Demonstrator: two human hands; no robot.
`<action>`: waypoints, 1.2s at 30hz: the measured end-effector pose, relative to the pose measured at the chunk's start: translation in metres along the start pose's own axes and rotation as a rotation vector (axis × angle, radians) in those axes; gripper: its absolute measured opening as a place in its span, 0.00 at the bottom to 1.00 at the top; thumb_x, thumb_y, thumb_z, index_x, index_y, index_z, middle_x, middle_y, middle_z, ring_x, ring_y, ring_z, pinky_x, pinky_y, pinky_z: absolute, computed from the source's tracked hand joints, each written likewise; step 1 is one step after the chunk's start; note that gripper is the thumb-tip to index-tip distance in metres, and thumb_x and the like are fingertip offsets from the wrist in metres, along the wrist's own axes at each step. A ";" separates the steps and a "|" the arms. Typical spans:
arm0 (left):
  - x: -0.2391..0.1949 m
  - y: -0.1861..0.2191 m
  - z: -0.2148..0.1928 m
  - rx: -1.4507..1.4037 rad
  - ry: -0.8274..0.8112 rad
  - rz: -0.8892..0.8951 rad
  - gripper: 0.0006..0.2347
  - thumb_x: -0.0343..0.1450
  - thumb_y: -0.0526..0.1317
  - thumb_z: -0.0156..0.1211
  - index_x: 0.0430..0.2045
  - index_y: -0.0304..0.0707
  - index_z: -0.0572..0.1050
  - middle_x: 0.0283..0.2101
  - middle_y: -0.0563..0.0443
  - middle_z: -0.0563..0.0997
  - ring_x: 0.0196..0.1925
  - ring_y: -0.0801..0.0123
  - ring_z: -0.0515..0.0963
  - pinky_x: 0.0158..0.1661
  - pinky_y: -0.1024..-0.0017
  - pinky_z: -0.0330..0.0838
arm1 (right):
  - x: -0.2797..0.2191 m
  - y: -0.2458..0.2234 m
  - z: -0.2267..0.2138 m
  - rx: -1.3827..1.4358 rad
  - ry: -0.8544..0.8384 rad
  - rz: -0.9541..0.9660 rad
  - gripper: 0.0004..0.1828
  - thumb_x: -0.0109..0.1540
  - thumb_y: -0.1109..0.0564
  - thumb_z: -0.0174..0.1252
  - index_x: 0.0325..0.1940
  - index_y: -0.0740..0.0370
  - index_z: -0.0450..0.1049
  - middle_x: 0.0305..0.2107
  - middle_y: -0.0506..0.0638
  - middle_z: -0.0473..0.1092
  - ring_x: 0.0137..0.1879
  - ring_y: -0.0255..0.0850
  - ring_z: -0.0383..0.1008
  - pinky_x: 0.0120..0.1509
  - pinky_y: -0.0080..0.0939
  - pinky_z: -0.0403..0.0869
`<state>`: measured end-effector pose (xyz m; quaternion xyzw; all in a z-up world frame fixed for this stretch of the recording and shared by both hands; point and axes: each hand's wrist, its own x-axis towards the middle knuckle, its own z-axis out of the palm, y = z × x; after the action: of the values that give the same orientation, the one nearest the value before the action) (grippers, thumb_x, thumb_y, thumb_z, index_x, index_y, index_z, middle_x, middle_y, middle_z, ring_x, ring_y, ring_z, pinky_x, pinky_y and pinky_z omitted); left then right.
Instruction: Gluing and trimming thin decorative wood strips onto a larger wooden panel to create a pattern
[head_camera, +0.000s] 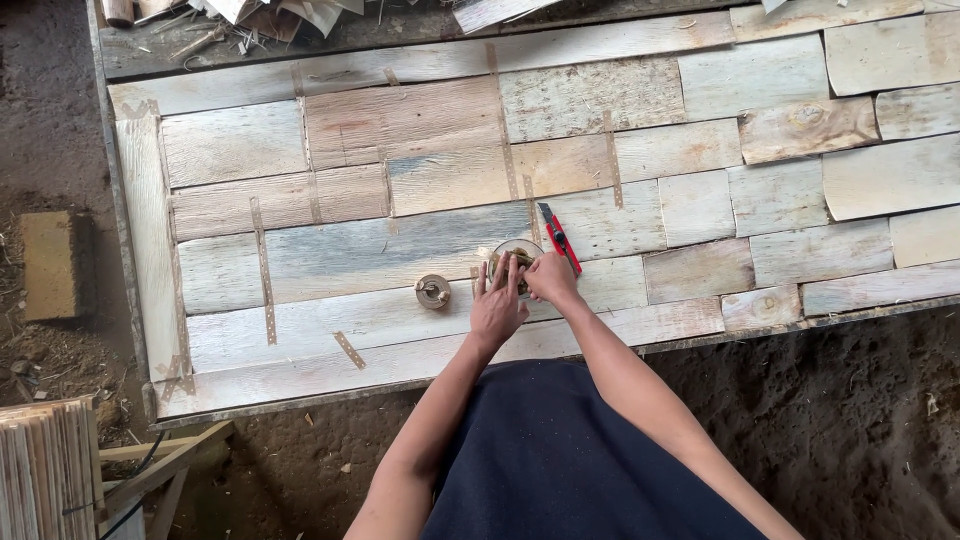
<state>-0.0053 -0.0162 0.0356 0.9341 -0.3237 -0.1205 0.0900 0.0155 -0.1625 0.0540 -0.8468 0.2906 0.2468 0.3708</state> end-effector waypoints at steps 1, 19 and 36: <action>0.000 0.000 0.000 0.000 -0.001 -0.001 0.36 0.65 0.50 0.57 0.70 0.36 0.58 0.73 0.49 0.63 0.80 0.63 0.43 0.75 0.49 0.30 | -0.002 0.000 -0.002 0.000 -0.001 0.000 0.13 0.55 0.58 0.52 0.29 0.61 0.83 0.12 0.53 0.74 0.19 0.43 0.78 0.28 0.42 0.79; 0.000 0.005 -0.001 -0.074 0.031 -0.046 0.39 0.63 0.47 0.59 0.72 0.37 0.54 0.70 0.54 0.69 0.81 0.67 0.42 0.75 0.48 0.28 | -0.030 -0.007 -0.049 0.192 0.000 0.010 0.14 0.55 0.58 0.56 0.39 0.68 0.81 0.13 0.52 0.75 0.16 0.39 0.76 0.23 0.35 0.80; 0.000 0.007 0.004 0.004 0.035 -0.052 0.35 0.64 0.47 0.58 0.69 0.41 0.60 0.73 0.57 0.64 0.81 0.66 0.41 0.75 0.47 0.29 | -0.021 0.000 -0.020 0.149 0.001 0.025 0.13 0.54 0.56 0.60 0.36 0.68 0.81 0.12 0.51 0.74 0.16 0.39 0.76 0.23 0.38 0.79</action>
<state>-0.0108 -0.0215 0.0335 0.9444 -0.2980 -0.1057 0.0907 0.0047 -0.1710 0.0796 -0.8132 0.3190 0.2285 0.4298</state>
